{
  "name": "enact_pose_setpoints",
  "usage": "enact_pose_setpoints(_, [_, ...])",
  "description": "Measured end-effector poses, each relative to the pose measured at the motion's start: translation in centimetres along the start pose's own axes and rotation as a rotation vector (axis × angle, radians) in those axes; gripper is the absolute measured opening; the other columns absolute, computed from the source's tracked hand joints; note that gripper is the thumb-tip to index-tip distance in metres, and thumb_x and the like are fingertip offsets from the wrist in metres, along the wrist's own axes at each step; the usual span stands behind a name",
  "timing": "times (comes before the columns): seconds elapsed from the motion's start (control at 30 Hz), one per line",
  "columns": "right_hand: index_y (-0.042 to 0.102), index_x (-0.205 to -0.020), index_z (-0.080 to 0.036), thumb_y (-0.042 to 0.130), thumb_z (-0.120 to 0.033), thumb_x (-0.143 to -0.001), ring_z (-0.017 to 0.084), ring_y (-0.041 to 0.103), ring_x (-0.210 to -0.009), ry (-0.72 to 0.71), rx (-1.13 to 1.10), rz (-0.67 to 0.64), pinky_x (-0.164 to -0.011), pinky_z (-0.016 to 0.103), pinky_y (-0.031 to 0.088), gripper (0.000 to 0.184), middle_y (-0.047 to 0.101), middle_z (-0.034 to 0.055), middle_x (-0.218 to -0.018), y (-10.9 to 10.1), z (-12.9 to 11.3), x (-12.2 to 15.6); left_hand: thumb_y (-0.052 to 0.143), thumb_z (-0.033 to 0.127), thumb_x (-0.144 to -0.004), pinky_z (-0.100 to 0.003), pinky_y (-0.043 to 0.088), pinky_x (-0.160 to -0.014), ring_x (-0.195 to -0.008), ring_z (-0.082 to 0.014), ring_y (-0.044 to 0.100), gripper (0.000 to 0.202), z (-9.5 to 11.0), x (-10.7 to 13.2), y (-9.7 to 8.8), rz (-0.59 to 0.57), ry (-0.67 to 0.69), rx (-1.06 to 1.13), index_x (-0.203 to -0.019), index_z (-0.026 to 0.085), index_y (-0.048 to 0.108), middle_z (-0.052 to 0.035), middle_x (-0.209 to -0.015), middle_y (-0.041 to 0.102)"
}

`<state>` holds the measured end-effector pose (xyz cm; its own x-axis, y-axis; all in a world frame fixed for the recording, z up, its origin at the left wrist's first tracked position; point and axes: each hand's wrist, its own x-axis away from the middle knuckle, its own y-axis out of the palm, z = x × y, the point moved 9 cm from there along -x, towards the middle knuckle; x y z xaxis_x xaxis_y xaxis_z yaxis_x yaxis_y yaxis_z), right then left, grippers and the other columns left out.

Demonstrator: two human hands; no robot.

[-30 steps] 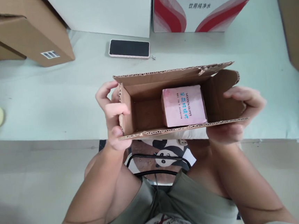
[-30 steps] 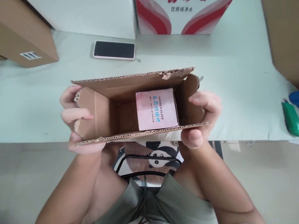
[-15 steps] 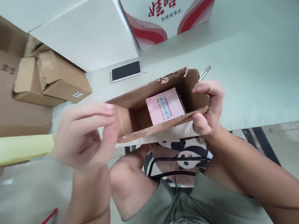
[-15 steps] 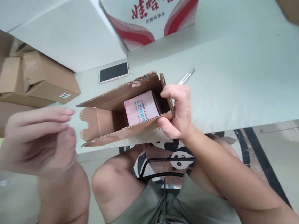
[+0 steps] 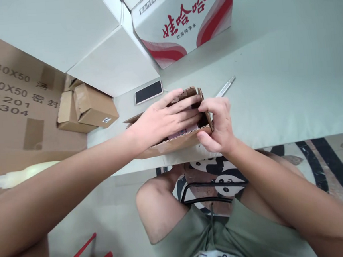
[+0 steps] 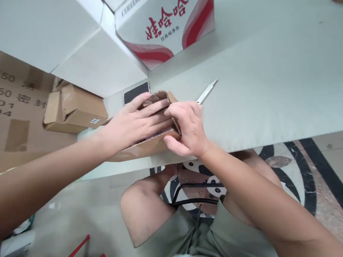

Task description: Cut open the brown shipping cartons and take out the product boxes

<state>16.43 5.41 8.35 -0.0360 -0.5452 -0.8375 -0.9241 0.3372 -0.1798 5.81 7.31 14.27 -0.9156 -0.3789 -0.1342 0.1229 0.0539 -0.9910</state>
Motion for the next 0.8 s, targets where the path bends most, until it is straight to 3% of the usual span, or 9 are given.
enact_pose_setpoints(0.13, [0.048, -0.126, -0.025, 0.044, -0.053, -0.096, 0.026, 0.059, -0.101, 0.016, -0.012, 0.030, -0.094, 0.045, 0.041, 0.042, 0.062, 0.0075, -0.109, -0.1, -0.2, 0.0, 0.052, 0.028, -0.106, -0.045, 0.045, -0.132, -0.134, -0.0154, 0.070, 0.025, -0.8, -0.5, -0.8, -0.162, -0.046, -0.009, -0.123, 0.040, 0.066, 0.0077, -0.130, 0.078])
enact_pose_setpoints(0.23, [0.050, -0.127, -0.026, 0.046, -0.049, -0.096, 0.025, 0.059, -0.101, 0.005, -0.057, 0.063, -0.093, 0.044, 0.039, 0.038, 0.064, 0.0057, -0.110, -0.4, -0.3, -0.2, 0.050, 0.035, -0.108, -0.049, 0.041, -0.134, -0.128, -0.0162, 0.073, 0.023, -2.0, 0.5, -2.8, -0.218, -0.116, -0.016, -0.122, 0.037, 0.068, 0.0064, -0.126, 0.079])
enact_pose_setpoints(0.3, [0.050, -0.129, -0.026, 0.046, -0.047, -0.096, 0.025, 0.059, -0.101, 0.002, -0.074, 0.073, -0.092, 0.043, 0.039, 0.039, 0.065, 0.0051, -0.111, -0.6, -0.2, -0.3, 0.053, 0.040, -0.107, -0.054, 0.039, -0.134, -0.123, -0.0178, 0.075, 0.022, -2.8, 1.5, -5.1, -0.137, -0.195, 0.006, -0.120, 0.034, 0.069, 0.0050, -0.123, 0.080])
enact_pose_setpoints(0.43, [0.050, -0.131, -0.027, 0.046, -0.047, -0.094, 0.026, 0.060, -0.104, 0.022, -0.072, 0.074, -0.092, 0.044, 0.041, 0.043, 0.065, 0.0057, -0.114, -0.8, 0.7, -0.2, 0.061, 0.059, -0.102, -0.066, 0.032, -0.133, -0.121, -0.0233, 0.074, 0.034, -5.3, 5.1, -10.7, 0.237, -0.461, 0.038, -0.110, 0.028, 0.072, 0.0001, -0.113, 0.081])
enact_pose_setpoints(0.47, [0.051, -0.132, -0.027, 0.046, -0.047, -0.094, 0.026, 0.060, -0.104, 0.026, -0.064, 0.074, -0.093, 0.044, 0.042, 0.044, 0.066, 0.0061, -0.114, -0.8, 0.9, -0.1, 0.065, 0.063, -0.098, -0.067, 0.031, -0.133, -0.122, -0.0245, 0.073, 0.038, -5.6, 5.9, -11.4, 0.254, -0.476, 0.021, -0.109, 0.027, 0.073, -0.0003, -0.113, 0.081])
enact_pose_setpoints(0.57, [0.052, -0.134, -0.027, 0.048, -0.048, -0.093, 0.028, 0.061, -0.106, 0.032, -0.046, 0.062, -0.095, 0.045, 0.043, 0.046, 0.067, 0.0071, -0.117, -0.8, 1.2, 0.2, 0.085, 0.066, -0.080, -0.065, 0.032, -0.133, -0.132, -0.0287, 0.070, 0.046, -6.4, 7.3, -12.3, 0.127, -0.421, -0.078, -0.105, 0.029, 0.074, 0.0005, -0.119, 0.081])
enact_pose_setpoints(0.63, [0.054, -0.137, -0.027, 0.050, -0.047, -0.094, 0.028, 0.061, -0.108, 0.038, -0.039, 0.044, -0.097, 0.045, 0.043, 0.047, 0.069, 0.0076, -0.119, -0.6, 1.3, 0.3, 0.094, 0.065, -0.068, -0.065, 0.034, -0.133, -0.135, -0.0321, 0.068, 0.051, -7.2, 8.4, -13.4, 0.109, -0.409, -0.143, -0.099, 0.029, 0.074, 0.0005, -0.119, 0.082])
enact_pose_setpoints(0.7, [0.055, -0.141, -0.027, 0.053, -0.046, -0.095, 0.029, 0.061, -0.110, 0.036, -0.019, 0.015, -0.100, 0.046, 0.043, 0.050, 0.070, 0.0082, -0.123, -0.4, 1.2, 0.3, 0.095, 0.067, -0.063, -0.067, 0.038, -0.130, -0.133, -0.0342, 0.069, 0.053, -7.7, 9.5, -15.0, 0.165, -0.401, -0.192, -0.091, 0.029, 0.071, 0.0001, -0.113, 0.082])
enact_pose_setpoints(0.8, [0.055, -0.149, -0.030, 0.057, -0.051, -0.096, 0.031, 0.060, -0.123, 0.011, -0.050, 0.008, -0.109, 0.050, 0.044, 0.057, 0.064, 0.0103, -0.139, -0.8, 0.4, -0.4, 0.089, 0.071, -0.071, -0.065, 0.046, -0.126, -0.131, -0.0331, 0.071, 0.046, -7.1, 10.7, -18.0, 0.311, -0.379, -0.282, -0.084, 0.033, 0.066, 0.0013, -0.102, 0.080])
